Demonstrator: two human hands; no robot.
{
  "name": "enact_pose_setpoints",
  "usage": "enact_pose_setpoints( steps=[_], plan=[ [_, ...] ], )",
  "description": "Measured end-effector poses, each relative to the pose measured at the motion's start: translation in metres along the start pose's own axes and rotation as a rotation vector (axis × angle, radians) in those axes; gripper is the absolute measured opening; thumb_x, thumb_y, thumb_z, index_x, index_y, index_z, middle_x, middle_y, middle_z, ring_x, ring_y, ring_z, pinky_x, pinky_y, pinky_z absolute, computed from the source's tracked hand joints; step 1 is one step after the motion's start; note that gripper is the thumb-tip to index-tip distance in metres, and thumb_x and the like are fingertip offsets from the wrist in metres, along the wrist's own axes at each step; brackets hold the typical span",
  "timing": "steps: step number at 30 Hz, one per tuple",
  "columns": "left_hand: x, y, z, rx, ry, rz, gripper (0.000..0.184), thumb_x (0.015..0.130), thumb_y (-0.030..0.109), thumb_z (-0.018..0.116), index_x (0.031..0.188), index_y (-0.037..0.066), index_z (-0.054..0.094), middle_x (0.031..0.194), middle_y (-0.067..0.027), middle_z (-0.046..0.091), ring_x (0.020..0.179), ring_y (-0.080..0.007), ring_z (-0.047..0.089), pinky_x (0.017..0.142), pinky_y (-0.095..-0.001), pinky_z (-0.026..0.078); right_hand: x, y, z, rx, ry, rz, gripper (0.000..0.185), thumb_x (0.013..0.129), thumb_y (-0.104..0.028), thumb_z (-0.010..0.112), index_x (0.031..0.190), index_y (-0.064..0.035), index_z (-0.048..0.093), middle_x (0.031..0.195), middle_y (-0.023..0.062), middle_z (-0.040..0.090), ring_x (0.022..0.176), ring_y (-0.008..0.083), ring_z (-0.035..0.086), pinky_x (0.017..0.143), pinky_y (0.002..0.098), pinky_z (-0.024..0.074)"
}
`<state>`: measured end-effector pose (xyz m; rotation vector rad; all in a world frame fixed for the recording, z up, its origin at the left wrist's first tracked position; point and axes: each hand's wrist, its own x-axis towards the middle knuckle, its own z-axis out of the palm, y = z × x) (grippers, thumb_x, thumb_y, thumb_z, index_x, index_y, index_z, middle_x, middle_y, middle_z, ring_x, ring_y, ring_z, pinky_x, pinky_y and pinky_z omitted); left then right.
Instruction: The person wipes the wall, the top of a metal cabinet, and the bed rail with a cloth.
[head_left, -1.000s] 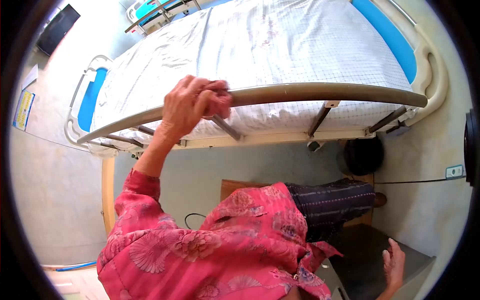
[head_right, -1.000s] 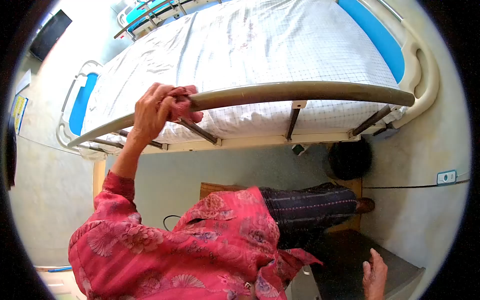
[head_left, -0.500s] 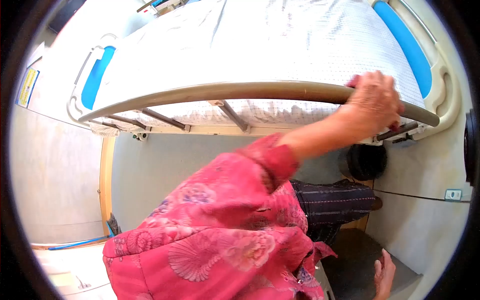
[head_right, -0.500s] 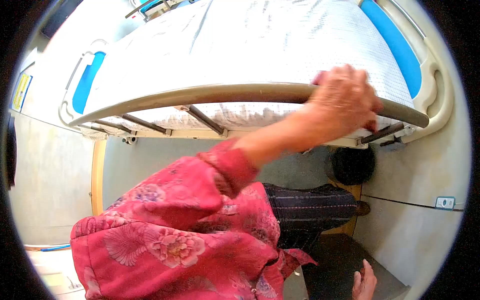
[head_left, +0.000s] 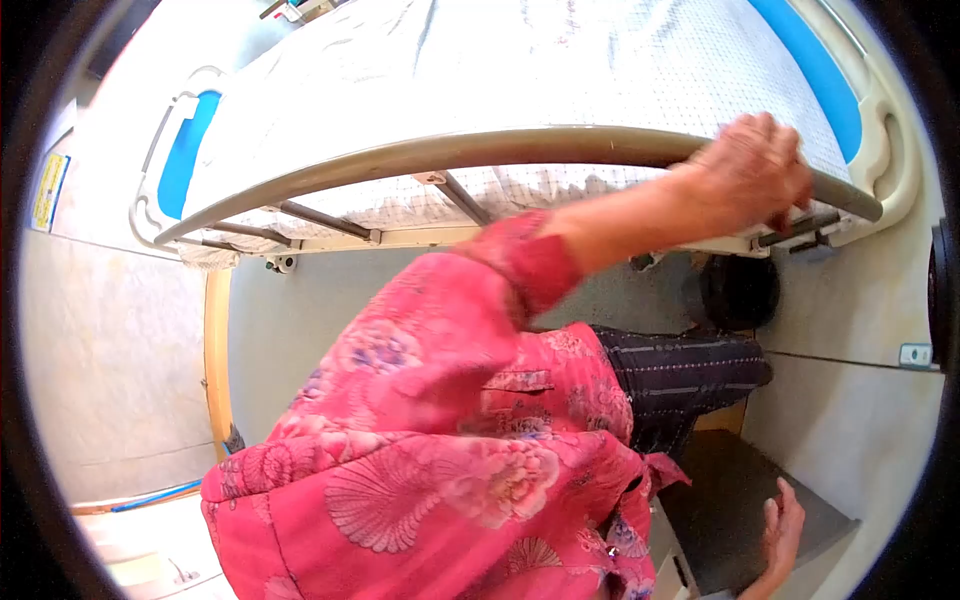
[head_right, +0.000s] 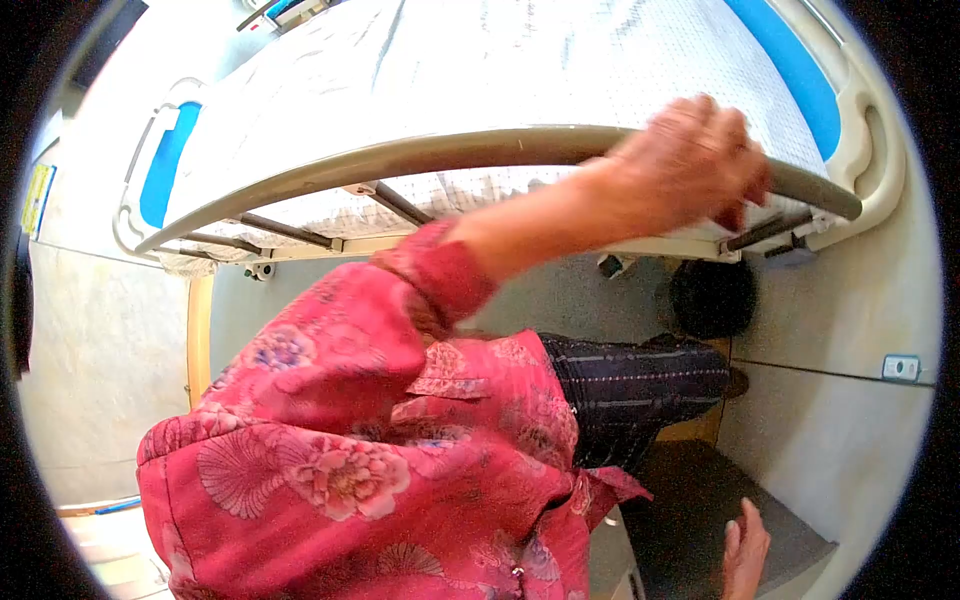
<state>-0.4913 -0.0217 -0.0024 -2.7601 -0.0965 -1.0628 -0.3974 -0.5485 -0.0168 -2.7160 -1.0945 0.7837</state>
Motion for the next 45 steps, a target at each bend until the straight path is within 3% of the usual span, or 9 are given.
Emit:
enact_pose_setpoints(
  steps=[3, 5, 11, 12, 15, 19, 22, 31, 45],
  plan=[
    [-0.051, -0.040, -0.052, -0.095, 0.124, 0.071, 0.042, 0.084, 0.041, 0.079, 0.116, 0.016, 0.069, 0.098, -0.0037, 0.063, 0.092, -0.0202, 0.060, 0.075, -0.0368, 0.053, -0.002, -0.018, -0.010, -0.001, -0.055, 0.197, 0.044, 0.095, -0.003, 0.065, 0.139, -0.0060, 0.059, 0.108, 0.0212, 0.065, 0.099, 0.0349, 0.061, 0.091, 0.0448, 0.0496],
    [-0.092, -0.063, -0.091, 0.012, -0.078, -0.059, 0.043, 0.087, 0.038, 0.078, 0.124, 0.018, 0.065, 0.103, -0.0043, 0.064, 0.089, -0.0212, 0.061, 0.075, -0.0380, 0.055, -0.010, 0.001, 0.006, -0.033, 0.073, 0.038, 0.044, 0.095, -0.003, 0.063, 0.139, -0.0065, 0.058, 0.097, 0.0180, 0.063, 0.087, 0.0314, 0.058, 0.084, 0.0437, 0.0493],
    [-0.199, -0.127, -0.185, 0.252, -0.156, -0.267, 0.026, 0.099, 0.028, 0.066, 0.121, 0.014, 0.066, 0.102, -0.0110, 0.066, 0.088, -0.0264, 0.067, 0.074, -0.0402, 0.058, -0.006, -0.003, -0.001, 0.025, -0.025, 0.175, 0.047, 0.096, -0.004, 0.065, 0.142, -0.0126, 0.058, 0.116, 0.0180, 0.065, 0.103, 0.0306, 0.061, 0.094, 0.0415, 0.0498],
    [-0.206, -0.128, -0.188, 0.223, -0.107, -0.329, 0.023, 0.100, 0.026, 0.064, 0.117, 0.012, 0.067, 0.103, -0.0117, 0.066, 0.088, -0.0275, 0.067, 0.074, -0.0405, 0.057, -0.005, 0.001, 0.009, -0.007, 0.191, -0.132, 0.041, 0.093, 0.002, 0.061, 0.133, -0.0030, 0.059, 0.080, 0.0147, 0.053, 0.071, 0.0274, 0.050, 0.069, 0.0373, 0.0459],
    [-0.205, -0.119, -0.163, 0.276, 0.088, -0.390, 0.018, 0.100, 0.022, 0.060, 0.107, 0.008, 0.069, 0.100, -0.0121, 0.066, 0.088, -0.0300, 0.066, 0.075, -0.0421, 0.054, -0.002, -0.013, 0.003, -0.013, 0.167, -0.072, 0.041, 0.093, 0.000, 0.062, 0.134, -0.0037, 0.059, 0.085, 0.0155, 0.056, 0.076, 0.0282, 0.054, 0.074, 0.0377, 0.0481],
    [-0.170, -0.097, -0.129, 0.294, 0.177, -0.478, 0.016, 0.098, 0.021, 0.062, 0.101, 0.008, 0.071, 0.094, -0.0119, 0.066, 0.088, -0.0312, 0.065, 0.077, -0.0415, 0.051, -0.005, -0.024, 0.006, 0.043, 0.162, 0.095, 0.046, 0.093, -0.006, 0.069, 0.138, -0.0106, 0.060, 0.112, 0.0184, 0.068, 0.104, 0.0357, 0.062, 0.096, 0.0427, 0.0497],
    [-0.133, -0.071, -0.107, 0.247, 0.121, -0.463, 0.015, 0.097, 0.020, 0.063, 0.100, 0.009, 0.071, 0.093, -0.0108, 0.066, 0.085, -0.0303, 0.065, 0.077, -0.0418, 0.051, 0.003, -0.026, -0.001, 0.073, 0.093, 0.107, 0.043, 0.092, -0.008, 0.069, 0.134, -0.0086, 0.061, 0.115, 0.0208, 0.067, 0.104, 0.0403, 0.062, 0.094, 0.0447, 0.0502],
    [-0.013, 0.006, -0.026, 0.212, -0.034, -0.229, 0.023, 0.101, 0.029, 0.061, 0.102, 0.008, 0.068, 0.098, -0.0104, 0.063, 0.087, -0.0263, 0.064, 0.079, -0.0442, 0.052, 0.010, -0.034, -0.011, 0.060, 0.118, 0.007, 0.041, 0.089, -0.012, 0.072, 0.128, -0.0052, 0.062, 0.105, 0.0200, 0.067, 0.101, 0.0416, 0.064, 0.088, 0.0492, 0.0510],
    [0.172, 0.097, 0.104, -0.050, -0.213, -0.023, 0.040, 0.098, 0.041, 0.064, 0.109, 0.003, 0.071, 0.108, -0.0222, 0.066, 0.095, -0.0398, 0.068, 0.083, -0.0483, 0.057, 0.005, -0.040, -0.017, 0.098, 0.110, -0.038, 0.037, 0.090, -0.014, 0.073, 0.125, -0.0068, 0.061, 0.101, 0.0167, 0.067, 0.098, 0.0400, 0.065, 0.085, 0.0487, 0.0532]
  ],
)
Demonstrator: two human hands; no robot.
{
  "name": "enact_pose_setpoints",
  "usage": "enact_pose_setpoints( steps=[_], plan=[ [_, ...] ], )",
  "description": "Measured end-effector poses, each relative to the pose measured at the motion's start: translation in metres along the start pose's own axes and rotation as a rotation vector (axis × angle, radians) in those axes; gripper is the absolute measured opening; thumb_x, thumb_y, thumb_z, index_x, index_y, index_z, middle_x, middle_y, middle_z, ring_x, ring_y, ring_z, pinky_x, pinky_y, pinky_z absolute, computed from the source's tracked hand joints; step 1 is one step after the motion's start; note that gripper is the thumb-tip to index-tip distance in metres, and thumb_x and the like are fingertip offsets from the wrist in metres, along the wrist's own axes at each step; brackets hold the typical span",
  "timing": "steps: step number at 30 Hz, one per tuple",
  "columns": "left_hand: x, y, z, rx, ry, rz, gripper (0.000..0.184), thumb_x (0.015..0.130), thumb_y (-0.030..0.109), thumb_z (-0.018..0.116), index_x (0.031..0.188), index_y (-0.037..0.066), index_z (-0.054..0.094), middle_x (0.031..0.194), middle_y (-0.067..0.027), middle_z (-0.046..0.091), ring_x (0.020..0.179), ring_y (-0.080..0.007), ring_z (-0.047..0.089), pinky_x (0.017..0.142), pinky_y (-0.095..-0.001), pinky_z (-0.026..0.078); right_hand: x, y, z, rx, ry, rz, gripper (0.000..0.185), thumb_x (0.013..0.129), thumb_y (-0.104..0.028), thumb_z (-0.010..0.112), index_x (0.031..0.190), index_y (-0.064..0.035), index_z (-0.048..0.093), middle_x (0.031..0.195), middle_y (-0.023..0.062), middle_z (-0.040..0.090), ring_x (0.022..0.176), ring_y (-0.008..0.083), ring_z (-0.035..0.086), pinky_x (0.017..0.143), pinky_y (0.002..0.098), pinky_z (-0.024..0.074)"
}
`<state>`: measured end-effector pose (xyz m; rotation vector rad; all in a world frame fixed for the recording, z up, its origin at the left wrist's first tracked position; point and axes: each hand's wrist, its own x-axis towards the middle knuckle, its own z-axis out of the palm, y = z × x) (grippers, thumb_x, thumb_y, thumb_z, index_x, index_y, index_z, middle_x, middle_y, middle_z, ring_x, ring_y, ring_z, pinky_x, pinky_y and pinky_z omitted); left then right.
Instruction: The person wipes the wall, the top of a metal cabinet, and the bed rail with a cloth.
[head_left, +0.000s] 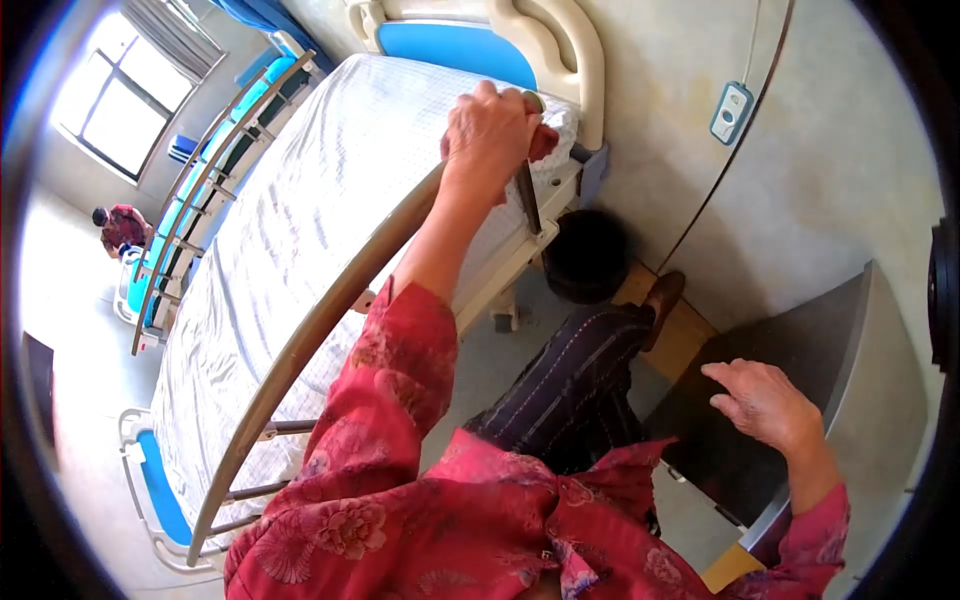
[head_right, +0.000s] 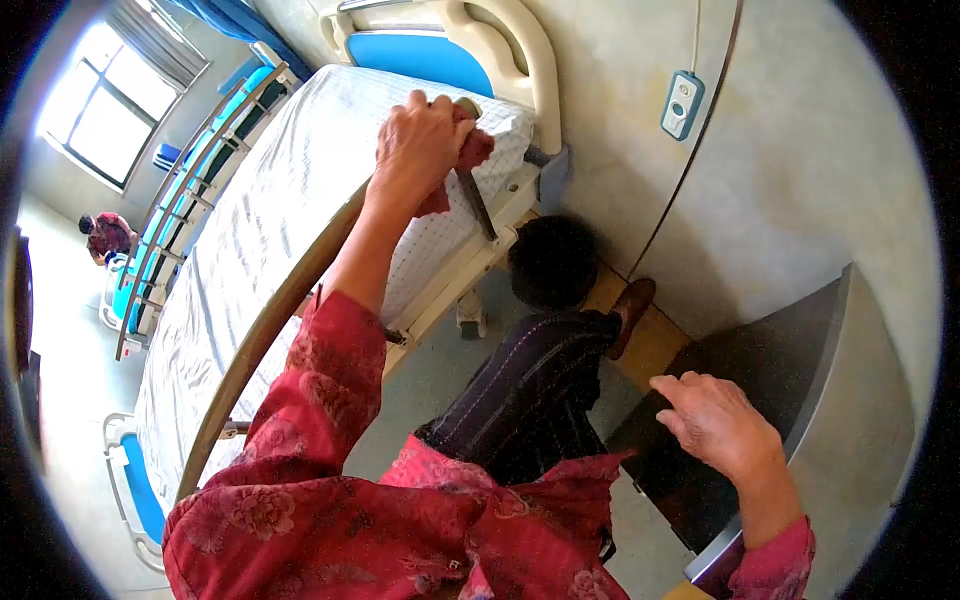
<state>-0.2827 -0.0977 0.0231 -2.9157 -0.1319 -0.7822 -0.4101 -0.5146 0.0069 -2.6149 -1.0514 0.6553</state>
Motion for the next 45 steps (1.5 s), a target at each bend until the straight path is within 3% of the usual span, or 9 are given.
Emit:
enact_pose_setpoints(
  steps=[6, 11, 14, 20, 24, 26, 32, 42, 45],
  plan=[
    [0.045, 0.008, 0.013, -0.143, -0.048, -0.003, 0.042, 0.095, 0.044, 0.066, 0.105, 0.004, 0.076, 0.105, -0.0230, 0.068, 0.095, -0.0421, 0.070, 0.083, -0.0525, 0.057, -0.002, -0.002, -0.001, -0.016, 0.030, -0.025, 0.039, 0.090, -0.015, 0.072, 0.126, -0.0064, 0.061, 0.101, 0.0179, 0.068, 0.097, 0.0403, 0.066, 0.087, 0.0479, 0.0538],
    [0.073, 0.020, -0.014, 0.091, -0.471, 0.088, 0.026, 0.074, 0.034, 0.086, 0.086, 0.011, 0.081, 0.089, -0.0167, 0.077, 0.087, -0.0347, 0.075, 0.077, -0.0458, 0.060, -0.001, -0.005, -0.006, -0.038, 0.002, -0.001, 0.039, 0.091, -0.017, 0.072, 0.127, -0.0053, 0.062, 0.104, 0.0189, 0.069, 0.100, 0.0403, 0.066, 0.089, 0.0476, 0.0538],
    [0.073, 0.027, 0.003, 0.188, -0.319, 0.161, 0.033, 0.066, 0.033, 0.090, 0.089, 0.012, 0.081, 0.093, -0.0137, 0.078, 0.092, -0.0314, 0.076, 0.078, -0.0428, 0.060, -0.002, -0.006, -0.010, -0.068, -0.032, 0.040, 0.040, 0.091, -0.017, 0.072, 0.128, -0.0050, 0.063, 0.106, 0.0191, 0.069, 0.103, 0.0401, 0.066, 0.091, 0.0475, 0.0537],
    [0.070, 0.027, 0.002, 0.087, -0.334, 0.159, 0.036, 0.065, 0.028, 0.089, 0.094, 0.009, 0.081, 0.098, -0.0153, 0.078, 0.098, -0.0319, 0.075, 0.083, -0.0415, 0.059, -0.006, 0.006, -0.006, -0.089, -0.013, 0.056, 0.042, 0.092, -0.018, 0.072, 0.130, -0.0040, 0.063, 0.107, 0.0191, 0.070, 0.105, 0.0395, 0.066, 0.093, 0.0474, 0.0532],
    [0.063, 0.012, -0.005, -0.231, -0.434, 0.072, 0.016, 0.080, 0.022, 0.073, 0.084, 0.009, 0.081, 0.090, -0.0132, 0.078, 0.090, -0.0312, 0.075, 0.081, -0.0427, 0.058, -0.010, 0.007, -0.006, -0.080, 0.002, 0.068, 0.041, 0.093, -0.020, 0.071, 0.130, -0.0034, 0.063, 0.107, 0.0198, 0.070, 0.106, 0.0392, 0.066, 0.094, 0.0471, 0.0526],
    [0.061, -0.005, 0.018, -0.517, -0.127, -0.023, 0.031, 0.082, 0.035, 0.071, 0.099, 0.011, 0.082, 0.093, -0.0185, 0.076, 0.095, -0.0379, 0.072, 0.085, -0.0468, 0.055, -0.010, 0.010, -0.005, -0.084, 0.009, 0.055, 0.041, 0.094, -0.020, 0.071, 0.130, -0.0035, 0.063, 0.107, 0.0199, 0.070, 0.106, 0.0393, 0.065, 0.095, 0.0470, 0.0525],
    [0.013, -0.013, 0.003, -0.332, -0.163, -0.013, 0.050, 0.084, 0.042, 0.070, 0.119, 0.007, 0.063, 0.107, -0.0244, 0.069, 0.102, -0.0425, 0.067, 0.086, -0.0518, 0.055, -0.008, 0.012, -0.001, -0.086, -0.011, 0.094, 0.040, 0.092, -0.018, 0.071, 0.128, -0.0040, 0.064, 0.107, 0.0204, 0.070, 0.106, 0.0405, 0.064, 0.095, 0.0465, 0.0513],
    [-0.043, -0.020, 0.016, -0.208, 0.300, 0.056, 0.037, 0.074, 0.023, 0.077, 0.103, 0.005, 0.062, 0.103, -0.0156, 0.065, 0.095, -0.0294, 0.061, 0.076, -0.0385, 0.052, 0.002, 0.024, 0.012, -0.085, -0.041, 0.054, 0.042, 0.088, -0.014, 0.074, 0.128, -0.0104, 0.064, 0.109, 0.0166, 0.068, 0.105, 0.0395, 0.061, 0.094, 0.0472, 0.0501],
    [-0.048, -0.021, 0.011, -0.241, 0.380, 0.044, 0.036, 0.073, 0.019, 0.076, 0.103, 0.005, 0.063, 0.101, -0.0152, 0.064, 0.094, -0.0304, 0.061, 0.078, -0.0399, 0.053, 0.005, 0.029, 0.012, -0.233, 0.035, -0.139, 0.037, 0.100, -0.021, 0.065, 0.135, -0.0083, 0.062, 0.123, 0.0214, 0.068, 0.112, 0.0446, 0.062, 0.095, 0.0509, 0.0500]
  ],
)
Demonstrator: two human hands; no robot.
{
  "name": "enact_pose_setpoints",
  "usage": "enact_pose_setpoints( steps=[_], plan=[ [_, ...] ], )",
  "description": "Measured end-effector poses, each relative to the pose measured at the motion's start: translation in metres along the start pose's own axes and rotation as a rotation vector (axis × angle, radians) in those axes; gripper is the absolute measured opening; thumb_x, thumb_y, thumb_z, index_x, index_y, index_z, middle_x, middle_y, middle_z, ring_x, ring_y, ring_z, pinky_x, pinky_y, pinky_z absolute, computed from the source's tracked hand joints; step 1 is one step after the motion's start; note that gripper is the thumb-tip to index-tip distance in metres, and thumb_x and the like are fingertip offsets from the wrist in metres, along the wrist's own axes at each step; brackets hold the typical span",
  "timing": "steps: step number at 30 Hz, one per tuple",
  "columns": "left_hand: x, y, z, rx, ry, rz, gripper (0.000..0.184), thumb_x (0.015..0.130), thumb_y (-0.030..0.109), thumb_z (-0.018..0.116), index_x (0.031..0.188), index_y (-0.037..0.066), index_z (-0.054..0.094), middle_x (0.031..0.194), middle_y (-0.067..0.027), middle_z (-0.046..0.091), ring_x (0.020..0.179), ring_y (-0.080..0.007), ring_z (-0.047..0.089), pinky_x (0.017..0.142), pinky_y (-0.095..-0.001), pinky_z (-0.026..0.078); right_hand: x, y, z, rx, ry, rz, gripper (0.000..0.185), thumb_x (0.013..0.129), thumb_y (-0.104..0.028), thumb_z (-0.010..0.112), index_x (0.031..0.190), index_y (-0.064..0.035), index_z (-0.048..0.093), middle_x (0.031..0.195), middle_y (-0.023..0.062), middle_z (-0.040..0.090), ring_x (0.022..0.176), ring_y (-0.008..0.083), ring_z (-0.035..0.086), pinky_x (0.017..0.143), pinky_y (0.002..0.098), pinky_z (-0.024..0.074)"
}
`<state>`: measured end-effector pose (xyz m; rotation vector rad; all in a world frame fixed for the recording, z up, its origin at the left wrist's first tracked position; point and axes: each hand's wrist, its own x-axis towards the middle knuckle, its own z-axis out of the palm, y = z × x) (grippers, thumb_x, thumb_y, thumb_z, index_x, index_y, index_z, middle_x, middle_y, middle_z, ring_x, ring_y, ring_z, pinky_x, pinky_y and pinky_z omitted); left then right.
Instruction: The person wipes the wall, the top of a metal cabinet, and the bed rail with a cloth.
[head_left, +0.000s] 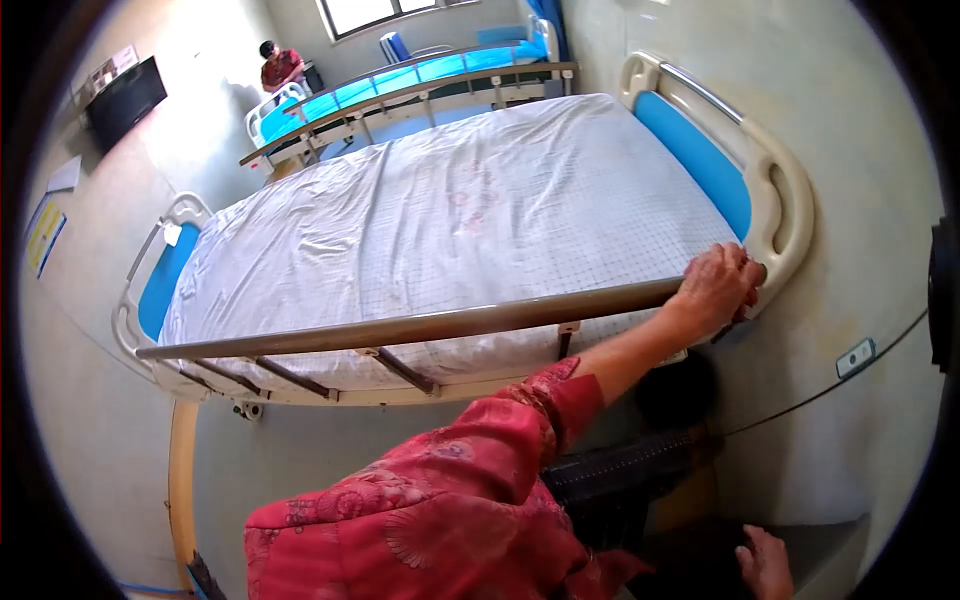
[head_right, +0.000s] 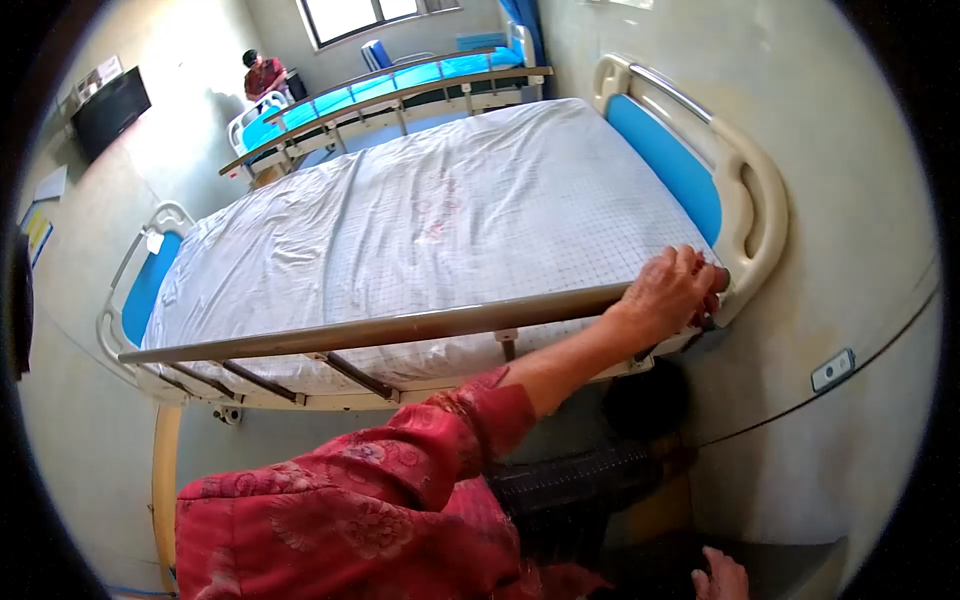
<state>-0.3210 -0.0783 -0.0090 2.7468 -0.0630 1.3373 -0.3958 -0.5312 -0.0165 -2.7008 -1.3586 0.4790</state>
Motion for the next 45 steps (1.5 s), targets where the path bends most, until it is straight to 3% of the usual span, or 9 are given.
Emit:
enact_pose_setpoints(
  steps=[13, 23, 25, 28, 31, 34, 39, 41, 45],
  plan=[
    [-0.051, -0.023, -0.080, 0.065, 0.063, 0.005, 0.037, 0.086, 0.011, 0.065, 0.118, -0.006, 0.060, 0.093, -0.0188, 0.060, 0.083, -0.0289, 0.058, 0.070, -0.0370, 0.054, -0.001, 0.004, 0.004, 0.019, -0.081, 0.141, 0.042, 0.102, -0.025, 0.064, 0.142, -0.0147, 0.058, 0.133, 0.0190, 0.064, 0.121, 0.0437, 0.057, 0.103, 0.0508, 0.0465],
    [-0.097, -0.039, -0.145, 0.013, -0.009, -0.108, 0.049, 0.074, 0.010, 0.077, 0.119, 0.002, 0.059, 0.102, -0.0207, 0.056, 0.087, -0.0334, 0.064, 0.073, -0.0429, 0.057, -0.003, -0.021, -0.007, 0.040, -0.079, 0.147, 0.040, 0.103, -0.018, 0.063, 0.142, -0.0129, 0.057, 0.132, 0.0234, 0.060, 0.120, 0.0407, 0.057, 0.103, 0.0473, 0.0480],
    [-0.103, -0.043, -0.158, 0.005, -0.043, -0.101, 0.049, 0.074, 0.013, 0.078, 0.118, 0.003, 0.059, 0.103, -0.0206, 0.057, 0.089, -0.0337, 0.064, 0.074, -0.0424, 0.058, -0.009, -0.021, -0.001, 0.637, -0.034, 0.396, 0.038, 0.106, -0.015, 0.058, 0.144, -0.0110, 0.055, 0.143, 0.0216, 0.050, 0.126, 0.0337, 0.053, 0.108, 0.0418, 0.0463],
    [-0.114, -0.051, -0.169, 0.050, -0.063, -0.099, 0.047, 0.077, 0.016, 0.078, 0.118, 0.004, 0.059, 0.104, -0.0204, 0.058, 0.092, -0.0336, 0.065, 0.076, -0.0433, 0.059, -0.012, -0.036, -0.015, 0.979, -0.017, 0.529, 0.038, 0.108, -0.012, 0.052, 0.146, -0.0097, 0.052, 0.150, 0.0202, 0.040, 0.132, 0.0279, 0.049, 0.111, 0.0368, 0.0437],
    [-0.125, -0.056, -0.181, 0.087, -0.046, -0.089, 0.048, 0.077, 0.017, 0.079, 0.120, 0.004, 0.060, 0.104, -0.0204, 0.058, 0.091, -0.0337, 0.065, 0.076, -0.0446, 0.059, -0.022, -0.107, -0.067, 0.782, 0.019, 0.218, 0.038, 0.109, -0.016, 0.050, 0.146, -0.0096, 0.053, 0.145, 0.0200, 0.048, 0.131, 0.0311, 0.050, 0.110, 0.0390, 0.0439],
    [-0.133, -0.056, -0.205, 0.075, -0.088, -0.106, 0.053, 0.076, 0.016, 0.081, 0.124, 0.006, 0.060, 0.106, -0.0216, 0.058, 0.091, -0.0348, 0.066, 0.073, -0.0431, 0.059, -0.016, -0.061, -0.039, 0.229, -0.072, 0.200, 0.039, 0.109, -0.022, 0.050, 0.146, -0.0099, 0.054, 0.144, 0.0192, 0.055, 0.134, 0.0353, 0.049, 0.110, 0.0439, 0.0432],
    [-0.158, -0.071, -0.250, 0.064, -0.162, -0.134, 0.041, 0.079, 0.015, 0.077, 0.117, 0.009, 0.061, 0.112, -0.0194, 0.063, 0.091, -0.0363, 0.068, 0.074, -0.0447, 0.060, -0.002, 0.003, -0.003, 0.079, -0.304, 0.341, 0.049, 0.102, -0.029, 0.066, 0.146, -0.0114, 0.055, 0.155, 0.0181, 0.049, 0.143, 0.0374, 0.044, 0.112, 0.0507, 0.0401],
    [-0.159, -0.069, -0.268, 0.123, -0.234, -0.109, 0.044, 0.078, 0.015, 0.079, 0.118, 0.010, 0.062, 0.114, -0.0191, 0.064, 0.095, -0.0365, 0.068, 0.077, -0.0454, 0.060, -0.028, 0.022, 0.031, 0.172, 0.071, 0.165, 0.045, 0.089, -0.012, 0.073, 0.132, -0.0096, 0.063, 0.123, 0.0173, 0.067, 0.113, 0.0396, 0.060, 0.101, 0.0458, 0.0486],
    [-0.160, -0.059, -0.262, 0.172, -0.314, -0.306, 0.045, 0.077, 0.017, 0.083, 0.116, 0.010, 0.062, 0.108, -0.0190, 0.062, 0.098, -0.0381, 0.065, 0.080, -0.0458, 0.058, -0.024, 0.012, 0.021, 0.097, 0.072, 0.133, 0.049, 0.089, -0.008, 0.071, 0.137, -0.0073, 0.059, 0.124, 0.0179, 0.066, 0.114, 0.0406, 0.060, 0.102, 0.0462, 0.0468]
  ],
)
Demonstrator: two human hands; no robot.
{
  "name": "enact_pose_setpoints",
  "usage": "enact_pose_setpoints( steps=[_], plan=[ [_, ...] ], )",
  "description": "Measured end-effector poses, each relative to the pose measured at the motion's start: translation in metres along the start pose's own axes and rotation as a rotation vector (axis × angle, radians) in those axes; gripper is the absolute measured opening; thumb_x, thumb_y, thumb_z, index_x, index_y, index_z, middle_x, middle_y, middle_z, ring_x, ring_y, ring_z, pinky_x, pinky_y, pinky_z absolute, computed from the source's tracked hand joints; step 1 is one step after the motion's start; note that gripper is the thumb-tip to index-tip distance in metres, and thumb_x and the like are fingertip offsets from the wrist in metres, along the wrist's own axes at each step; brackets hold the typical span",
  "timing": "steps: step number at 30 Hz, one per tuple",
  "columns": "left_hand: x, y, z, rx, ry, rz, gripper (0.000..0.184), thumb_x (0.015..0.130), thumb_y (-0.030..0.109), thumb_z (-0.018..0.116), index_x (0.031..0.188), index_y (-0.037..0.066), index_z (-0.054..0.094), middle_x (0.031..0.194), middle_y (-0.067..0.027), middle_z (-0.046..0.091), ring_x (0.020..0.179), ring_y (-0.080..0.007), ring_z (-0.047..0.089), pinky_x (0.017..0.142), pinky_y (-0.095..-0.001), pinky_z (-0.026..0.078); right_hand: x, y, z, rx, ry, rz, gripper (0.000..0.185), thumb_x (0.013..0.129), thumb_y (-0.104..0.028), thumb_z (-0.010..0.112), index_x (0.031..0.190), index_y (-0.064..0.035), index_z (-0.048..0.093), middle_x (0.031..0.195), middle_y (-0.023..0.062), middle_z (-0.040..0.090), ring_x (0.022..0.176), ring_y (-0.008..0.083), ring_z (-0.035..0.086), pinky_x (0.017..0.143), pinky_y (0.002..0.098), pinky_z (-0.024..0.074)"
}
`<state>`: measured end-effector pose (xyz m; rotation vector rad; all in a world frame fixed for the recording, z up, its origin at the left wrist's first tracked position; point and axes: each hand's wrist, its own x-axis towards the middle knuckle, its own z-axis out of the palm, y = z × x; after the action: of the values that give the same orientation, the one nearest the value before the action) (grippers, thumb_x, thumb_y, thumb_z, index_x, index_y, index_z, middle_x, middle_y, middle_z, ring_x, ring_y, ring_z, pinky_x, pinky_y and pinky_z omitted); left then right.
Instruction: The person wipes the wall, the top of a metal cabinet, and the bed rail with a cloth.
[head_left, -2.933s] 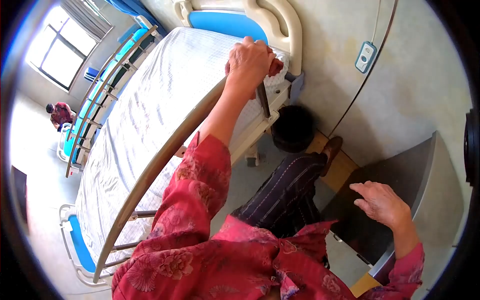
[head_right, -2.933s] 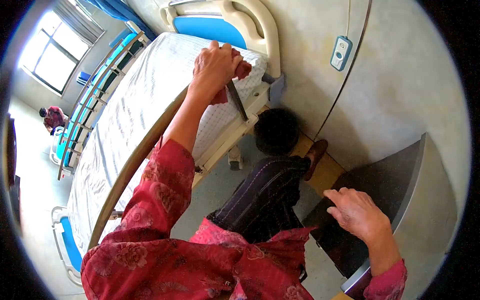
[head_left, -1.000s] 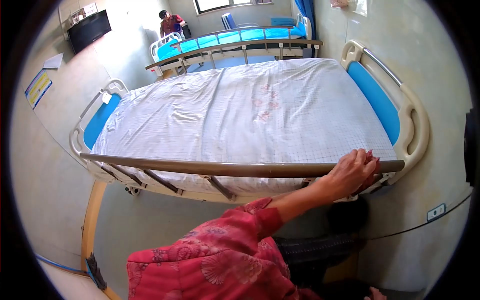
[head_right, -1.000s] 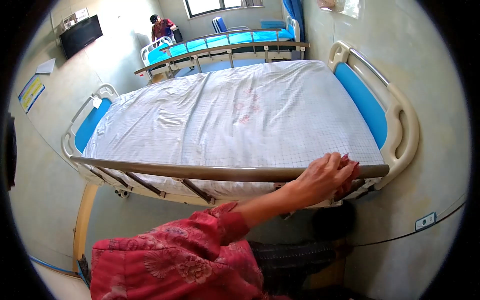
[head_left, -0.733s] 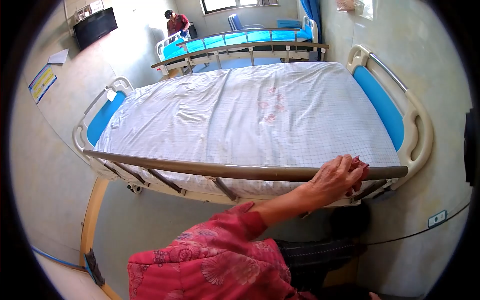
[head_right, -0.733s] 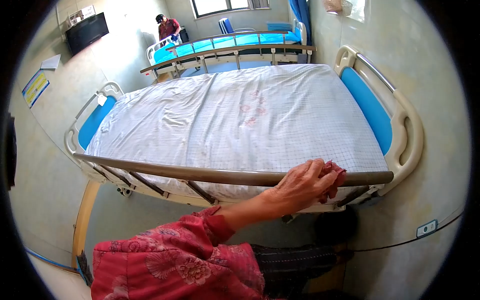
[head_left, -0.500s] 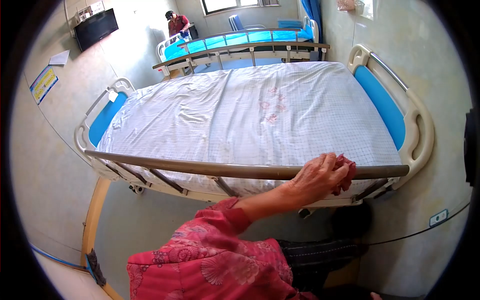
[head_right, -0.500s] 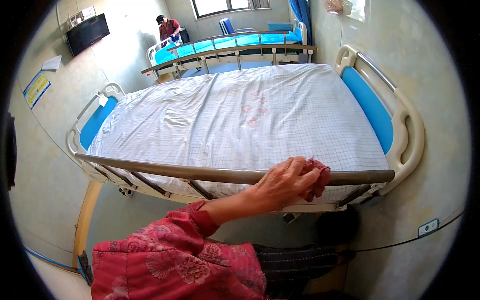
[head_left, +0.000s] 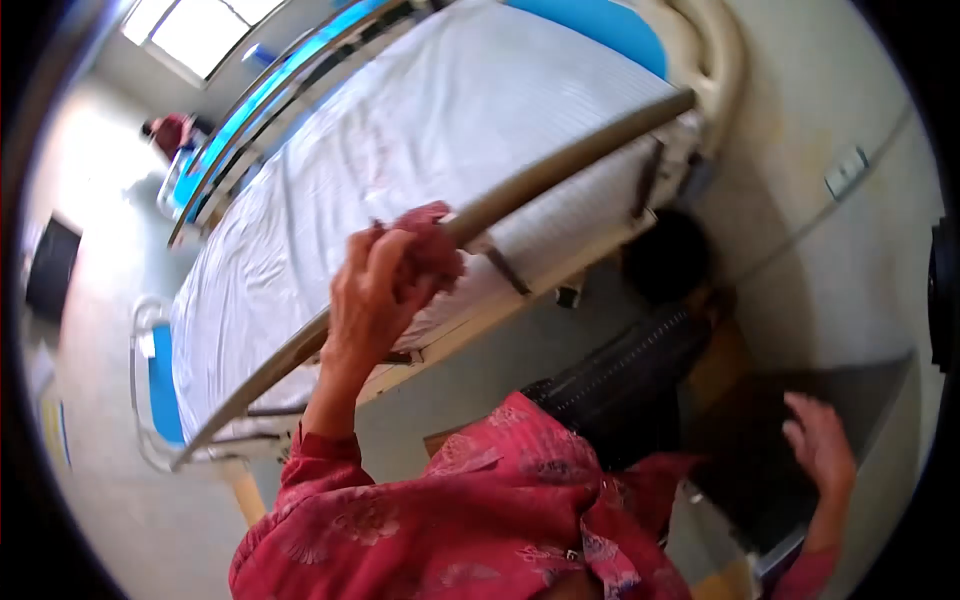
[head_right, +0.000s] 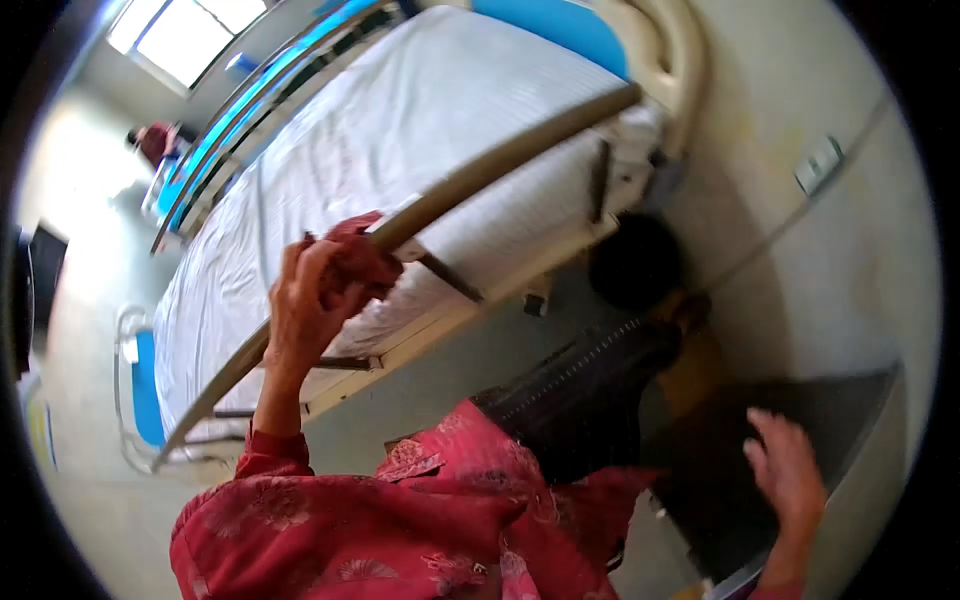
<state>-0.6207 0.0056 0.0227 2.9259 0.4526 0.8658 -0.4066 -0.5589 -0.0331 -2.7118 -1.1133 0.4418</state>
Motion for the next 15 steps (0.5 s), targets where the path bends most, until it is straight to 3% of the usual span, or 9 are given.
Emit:
enact_pose_setpoints(
  steps=[3, 9, 12, 15],
  plan=[
    [0.023, 0.010, 0.018, 0.085, -0.026, 0.033, 0.044, 0.076, 0.018, 0.083, 0.113, 0.009, 0.061, 0.102, -0.0187, 0.061, 0.087, -0.0390, 0.064, 0.075, -0.0474, 0.055, 0.016, -0.028, -0.017, 0.059, -0.069, 0.104, 0.046, 0.091, -0.008, 0.070, 0.136, -0.0080, 0.059, 0.124, 0.0173, 0.066, 0.112, 0.0404, 0.060, 0.101, 0.0462, 0.0472],
    [0.071, 0.023, 0.021, 0.057, -0.250, 0.107, 0.044, 0.079, 0.023, 0.081, 0.114, 0.007, 0.061, 0.102, -0.0181, 0.062, 0.089, -0.0367, 0.066, 0.076, -0.0460, 0.055, 0.016, -0.032, -0.017, 0.043, 0.004, 0.047, 0.043, 0.091, -0.012, 0.070, 0.132, -0.0074, 0.060, 0.115, 0.0182, 0.066, 0.109, 0.0389, 0.061, 0.099, 0.0464, 0.0483],
    [0.093, 0.022, 0.030, -0.086, -0.355, 0.141, 0.044, 0.083, 0.026, 0.080, 0.118, 0.005, 0.063, 0.103, -0.0167, 0.062, 0.090, -0.0344, 0.067, 0.078, -0.0444, 0.054, 0.020, -0.041, -0.028, 0.126, -0.178, 0.235, 0.048, 0.087, -0.010, 0.074, 0.133, -0.0107, 0.061, 0.119, 0.0162, 0.066, 0.113, 0.0383, 0.059, 0.102, 0.0448, 0.0470],
    [0.106, 0.031, 0.038, -0.176, -0.411, 0.120, 0.043, 0.087, 0.029, 0.078, 0.120, 0.005, 0.063, 0.106, -0.0176, 0.062, 0.097, -0.0353, 0.066, 0.084, -0.0454, 0.053, 0.014, -0.038, -0.019, 0.050, -0.066, 0.138, 0.042, 0.092, -0.013, 0.071, 0.132, -0.0075, 0.060, 0.113, 0.0193, 0.066, 0.111, 0.0379, 0.062, 0.101, 0.0467, 0.0483]
  ],
)
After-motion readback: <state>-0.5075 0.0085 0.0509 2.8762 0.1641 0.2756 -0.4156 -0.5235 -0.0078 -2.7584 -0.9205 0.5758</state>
